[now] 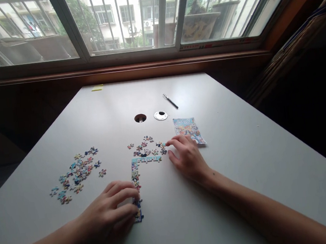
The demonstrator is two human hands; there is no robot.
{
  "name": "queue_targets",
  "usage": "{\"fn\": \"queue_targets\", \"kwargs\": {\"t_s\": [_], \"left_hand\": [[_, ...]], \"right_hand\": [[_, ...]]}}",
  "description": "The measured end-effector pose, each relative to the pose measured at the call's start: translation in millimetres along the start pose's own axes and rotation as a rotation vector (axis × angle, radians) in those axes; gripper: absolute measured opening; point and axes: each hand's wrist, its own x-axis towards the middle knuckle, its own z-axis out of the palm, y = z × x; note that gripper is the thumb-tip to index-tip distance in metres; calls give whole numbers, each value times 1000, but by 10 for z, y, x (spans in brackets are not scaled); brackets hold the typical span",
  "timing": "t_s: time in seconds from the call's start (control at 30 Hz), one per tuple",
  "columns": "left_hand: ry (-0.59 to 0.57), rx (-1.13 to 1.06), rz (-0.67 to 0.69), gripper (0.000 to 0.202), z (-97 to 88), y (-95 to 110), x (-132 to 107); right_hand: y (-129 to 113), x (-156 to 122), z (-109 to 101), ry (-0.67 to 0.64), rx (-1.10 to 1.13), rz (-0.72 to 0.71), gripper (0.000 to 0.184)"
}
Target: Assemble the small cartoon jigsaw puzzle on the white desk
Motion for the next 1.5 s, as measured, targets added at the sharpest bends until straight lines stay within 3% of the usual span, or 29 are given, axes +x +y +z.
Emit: {"fn": "queue_targets", "kwargs": {"t_s": [0.43, 0.6, 0.7, 0.8, 1.0, 1.27, 1.5], "left_hand": [[-10, -4, -7, 17, -36, 12, 7], [72, 58, -75, 22, -30, 23, -4], [65, 143, -195, 38, -22, 5, -14], [-26, 199, -292, 63, -32, -11, -10], [-123, 193, -348, 86, -65, -20, 37], [-181, 143, -362, 86, -75, -14, 61], [-21, 10, -401, 78, -155, -94, 86]], "right_hand": [[-91, -56, -30, -87, -37, -27, 17], [-93, -62, -26, -92, -18, -67, 19], [-89, -62, -22, -85, 1, -94, 19], [-98, -67, -28, -80, 30, -144, 19], [-128, -80, -53, -135, 69, -284, 30], [-141, -77, -73, -172, 71, -283, 30], [-137, -72, -65, -178, 79, -287, 31]]}}
